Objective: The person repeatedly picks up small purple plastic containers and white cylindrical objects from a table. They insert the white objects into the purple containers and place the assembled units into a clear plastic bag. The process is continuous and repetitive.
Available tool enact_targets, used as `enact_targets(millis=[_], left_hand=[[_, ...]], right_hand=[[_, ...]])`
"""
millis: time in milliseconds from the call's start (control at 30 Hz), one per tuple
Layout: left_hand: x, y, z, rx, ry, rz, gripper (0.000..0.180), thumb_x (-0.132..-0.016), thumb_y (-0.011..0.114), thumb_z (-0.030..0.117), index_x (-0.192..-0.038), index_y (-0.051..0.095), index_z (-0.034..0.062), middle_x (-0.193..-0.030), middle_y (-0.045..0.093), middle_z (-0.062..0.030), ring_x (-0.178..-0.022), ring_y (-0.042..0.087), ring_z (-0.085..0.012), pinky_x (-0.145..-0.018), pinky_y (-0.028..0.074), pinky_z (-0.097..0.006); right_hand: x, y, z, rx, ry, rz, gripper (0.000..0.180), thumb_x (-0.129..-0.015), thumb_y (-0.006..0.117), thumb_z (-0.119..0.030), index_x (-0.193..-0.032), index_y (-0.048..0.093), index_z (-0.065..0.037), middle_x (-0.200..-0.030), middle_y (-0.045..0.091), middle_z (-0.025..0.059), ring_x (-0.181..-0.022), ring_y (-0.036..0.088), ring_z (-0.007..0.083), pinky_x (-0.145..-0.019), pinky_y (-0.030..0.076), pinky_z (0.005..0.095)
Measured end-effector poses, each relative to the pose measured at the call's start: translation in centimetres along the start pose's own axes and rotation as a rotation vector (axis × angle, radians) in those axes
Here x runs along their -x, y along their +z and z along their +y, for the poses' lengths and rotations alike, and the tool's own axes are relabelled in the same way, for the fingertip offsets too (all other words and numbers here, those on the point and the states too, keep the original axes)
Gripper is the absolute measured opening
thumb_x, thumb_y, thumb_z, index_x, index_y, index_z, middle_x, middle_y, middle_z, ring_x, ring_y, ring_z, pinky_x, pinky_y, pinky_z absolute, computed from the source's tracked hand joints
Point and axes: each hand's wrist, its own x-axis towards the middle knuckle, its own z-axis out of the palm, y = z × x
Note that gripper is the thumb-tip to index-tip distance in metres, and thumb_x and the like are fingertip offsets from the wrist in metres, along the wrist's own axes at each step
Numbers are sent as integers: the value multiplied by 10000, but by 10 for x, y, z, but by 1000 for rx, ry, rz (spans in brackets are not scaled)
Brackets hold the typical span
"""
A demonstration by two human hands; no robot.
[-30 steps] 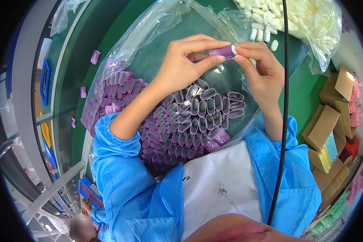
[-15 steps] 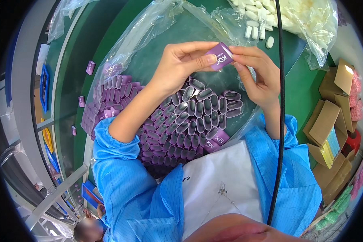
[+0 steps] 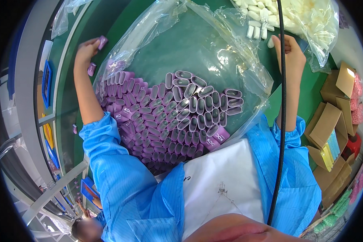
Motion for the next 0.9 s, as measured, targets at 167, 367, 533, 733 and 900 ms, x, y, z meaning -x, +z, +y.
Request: enact_targets(millis=[167, 367, 533, 733, 900], left_hand=[[19, 17, 9, -930, 175, 531, 408, -879, 692, 233, -1254, 633, 85, -1107, 659, -137, -1014, 607, -205, -857, 484, -305], [157, 120, 149, -356, 1101, -281, 421, -788, 769, 239, -1176, 674, 105, -1152, 648, -93, -1089, 579, -272, -925, 470, -381], [205, 177, 156, -435, 1081, -811, 400, -750, 784, 223, -1089, 688, 33, -1022, 676, -101, -984, 619, -277, -845, 506, -348], [188, 178, 169, -383, 981, -836, 338, -797, 753, 138, -1101, 679, 11, -924, 712, -93, -801, 684, -234, -759, 546, -329], [197, 188, 161, 359, 576, -741, 335, -875, 664, 23, -1199, 610, -42, -1080, 675, -145, -965, 665, -181, -843, 575, -325]], right_hand=[[8, 19, 0, 128, -223, 114, 274, -787, 771, -218, -948, 657, -28, -795, 616, 82, -662, 591, 223, -609, 485, 338], [12, 13, 1, 220, -265, 70, 147, -825, 711, -118, -939, 651, -47, -832, 640, 93, -745, 597, 252, -682, 487, 370], [21, 5, -10, 123, -194, 73, 141, -835, 705, -113, -957, 672, -51, -852, 658, 81, -715, 607, 223, -654, 495, 347], [35, -11, -32, -154, -185, 181, 160, -852, 702, -68, -1000, 679, -12, -888, 669, 61, -708, 612, 144, -640, 504, 280], [62, -20, -75, -750, -15, -196, 186, -854, 699, -3, -1034, 665, 28, -945, 663, 71, -822, 613, 115, -743, 502, 250]])
